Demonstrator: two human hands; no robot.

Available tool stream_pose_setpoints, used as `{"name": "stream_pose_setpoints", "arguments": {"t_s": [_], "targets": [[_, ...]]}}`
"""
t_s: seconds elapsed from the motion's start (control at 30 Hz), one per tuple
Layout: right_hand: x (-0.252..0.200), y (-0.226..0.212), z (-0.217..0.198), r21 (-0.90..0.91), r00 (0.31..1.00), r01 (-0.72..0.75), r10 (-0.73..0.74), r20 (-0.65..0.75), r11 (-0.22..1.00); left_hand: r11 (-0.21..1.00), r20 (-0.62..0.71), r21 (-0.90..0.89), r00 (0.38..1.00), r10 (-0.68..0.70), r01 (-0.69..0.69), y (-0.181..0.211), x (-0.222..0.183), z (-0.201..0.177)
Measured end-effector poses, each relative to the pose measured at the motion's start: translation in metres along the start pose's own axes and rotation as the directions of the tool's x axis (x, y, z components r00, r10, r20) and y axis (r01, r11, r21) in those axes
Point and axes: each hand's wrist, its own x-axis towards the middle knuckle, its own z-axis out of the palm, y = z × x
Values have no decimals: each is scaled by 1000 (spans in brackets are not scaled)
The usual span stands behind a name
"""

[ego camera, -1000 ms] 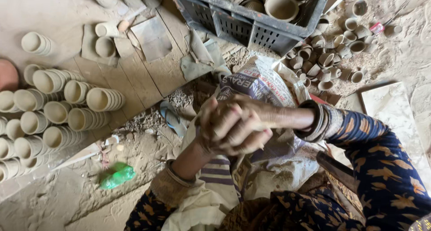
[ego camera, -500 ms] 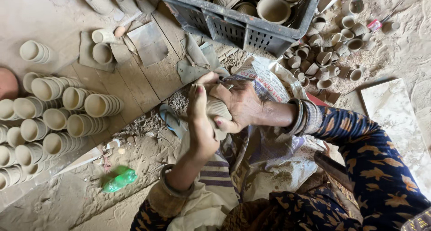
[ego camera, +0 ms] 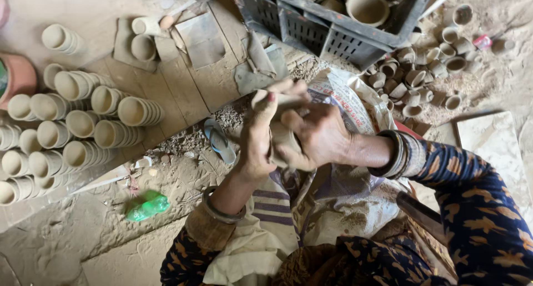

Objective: The person sits on a low stool and smooths the interior and exterior surfaces of small clay cups using a damp cloth. They handle the cups one at a time, rotating them to wipe all sides, and place the finished cups into a nearby crate.

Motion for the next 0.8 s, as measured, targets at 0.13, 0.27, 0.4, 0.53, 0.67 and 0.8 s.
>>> {"name": "stream_pose_setpoints", "arguments": {"t_s": [0.13, 0.27, 0.4, 0.53, 0.67, 0.8], "targets": [[6, -1, 0, 176, 1000, -2, 1, 4, 984, 974, 48, 208, 995, 83, -91, 4, 2, 9], [9, -1, 4, 373, 968, -229, 169, 187, 899, 858, -105, 496, 972, 212, -133, 3, 11, 19], [-10, -1, -4, 426, 944, -293, 189, 271, 856, 525, 185, 595, 739, 648, -609, -12, 12, 27], [-13, 3, -12, 174, 911, -354, 297, 286, 919, 859, -161, 404, 900, 406, -315, -15, 1, 29], [9, 9, -13, -28, 999, -37, 37, 10, 999, 888, -198, -190, 869, -453, 420, -3, -9, 18], [16, 5, -6, 98, 996, 59, -51, -78, 993, 796, -177, -217, 780, -601, 564, 2, -14, 15]]}}
